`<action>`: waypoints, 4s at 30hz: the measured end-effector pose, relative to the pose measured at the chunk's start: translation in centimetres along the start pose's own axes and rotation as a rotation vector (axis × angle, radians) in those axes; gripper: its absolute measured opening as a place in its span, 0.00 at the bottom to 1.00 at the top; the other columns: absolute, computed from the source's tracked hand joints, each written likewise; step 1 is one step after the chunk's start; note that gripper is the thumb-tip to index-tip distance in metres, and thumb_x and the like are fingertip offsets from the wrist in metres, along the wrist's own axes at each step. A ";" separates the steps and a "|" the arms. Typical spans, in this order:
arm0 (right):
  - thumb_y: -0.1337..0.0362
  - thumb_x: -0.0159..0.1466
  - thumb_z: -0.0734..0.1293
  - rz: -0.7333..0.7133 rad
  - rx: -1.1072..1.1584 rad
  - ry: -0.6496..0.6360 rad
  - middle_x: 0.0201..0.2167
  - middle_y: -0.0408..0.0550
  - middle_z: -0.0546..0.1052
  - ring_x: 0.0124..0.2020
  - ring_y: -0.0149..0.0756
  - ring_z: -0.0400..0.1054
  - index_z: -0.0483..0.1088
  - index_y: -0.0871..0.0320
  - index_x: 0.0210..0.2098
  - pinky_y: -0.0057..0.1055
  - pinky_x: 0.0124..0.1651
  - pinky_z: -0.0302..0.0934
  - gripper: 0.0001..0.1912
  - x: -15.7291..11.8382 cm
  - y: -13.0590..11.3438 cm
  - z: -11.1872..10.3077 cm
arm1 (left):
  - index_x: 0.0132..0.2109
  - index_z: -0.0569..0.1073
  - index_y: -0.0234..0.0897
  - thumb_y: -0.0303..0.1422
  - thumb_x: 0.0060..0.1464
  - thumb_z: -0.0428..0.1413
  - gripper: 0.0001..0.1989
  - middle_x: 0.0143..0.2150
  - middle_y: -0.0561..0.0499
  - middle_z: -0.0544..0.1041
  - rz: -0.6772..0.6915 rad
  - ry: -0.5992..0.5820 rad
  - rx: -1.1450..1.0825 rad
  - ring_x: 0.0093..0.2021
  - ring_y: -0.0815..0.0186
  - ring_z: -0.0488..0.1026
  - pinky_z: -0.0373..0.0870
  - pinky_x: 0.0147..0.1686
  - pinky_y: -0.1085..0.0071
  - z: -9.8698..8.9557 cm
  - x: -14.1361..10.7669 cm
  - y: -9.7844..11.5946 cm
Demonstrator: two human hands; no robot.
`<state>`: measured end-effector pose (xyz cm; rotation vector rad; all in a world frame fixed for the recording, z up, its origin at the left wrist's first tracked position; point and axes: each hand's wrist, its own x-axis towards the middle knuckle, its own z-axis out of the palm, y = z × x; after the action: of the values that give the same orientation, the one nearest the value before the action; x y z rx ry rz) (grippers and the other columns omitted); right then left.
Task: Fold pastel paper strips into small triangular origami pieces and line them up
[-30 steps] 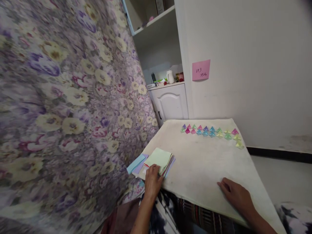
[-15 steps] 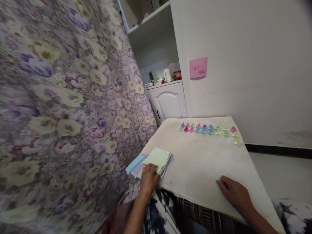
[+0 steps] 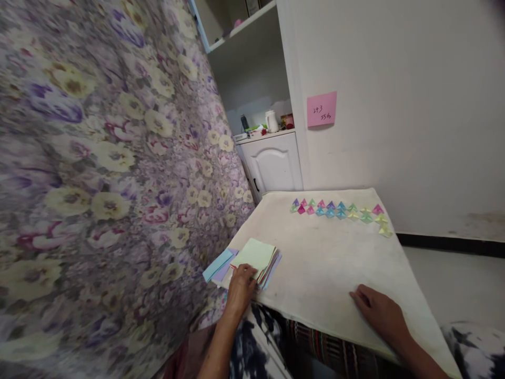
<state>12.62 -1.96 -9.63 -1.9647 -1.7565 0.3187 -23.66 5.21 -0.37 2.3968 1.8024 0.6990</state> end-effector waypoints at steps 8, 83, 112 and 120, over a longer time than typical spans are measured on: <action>0.50 0.60 0.55 0.013 0.006 -0.003 0.18 0.39 0.69 0.22 0.34 0.64 0.59 0.55 0.21 0.26 0.24 0.45 0.18 0.1 0.0 0.0 | 0.36 0.75 0.39 0.25 0.47 0.50 0.11 0.40 0.46 0.72 -0.022 0.029 -0.076 0.44 0.60 0.68 0.64 0.45 0.62 -0.1 0.2 -0.2; 0.57 0.52 0.67 0.049 1.205 -0.190 0.19 0.39 0.64 0.22 0.28 0.57 0.62 0.59 0.25 0.24 0.25 0.49 0.13 -4.2 -4.3 -6.5 | 0.48 0.70 0.30 0.29 0.48 0.57 0.18 0.40 0.40 0.78 -0.595 -0.311 -1.833 0.41 0.56 0.74 0.68 0.40 0.65 4.1 -8.3 17.5; 0.58 0.51 0.69 0.095 1.314 -0.119 0.36 0.50 0.76 0.36 0.43 0.70 0.65 0.58 0.42 0.32 0.34 0.63 0.20 -4.5 -7.0 -8.8 | 0.53 0.63 0.36 0.33 0.45 0.60 0.28 0.37 0.44 0.78 -0.568 -0.051 -1.616 0.36 0.58 0.76 0.70 0.34 0.68 1.5 -6.4 19.1; 0.58 0.54 0.67 0.117 1.264 -0.021 0.39 0.50 0.75 0.38 0.41 0.69 0.51 0.55 0.58 0.33 0.38 0.63 0.34 -4.6 -7.4 -9.3 | 0.60 0.55 0.45 0.31 0.41 0.63 0.39 0.41 0.47 0.76 -0.480 -0.072 -1.557 0.38 0.60 0.74 0.69 0.36 0.69 1.6 -6.7 18.6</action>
<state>10.02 -7.83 1.34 -1.0875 -0.9515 1.1412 -7.83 -6.47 1.90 0.9016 0.9365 1.2148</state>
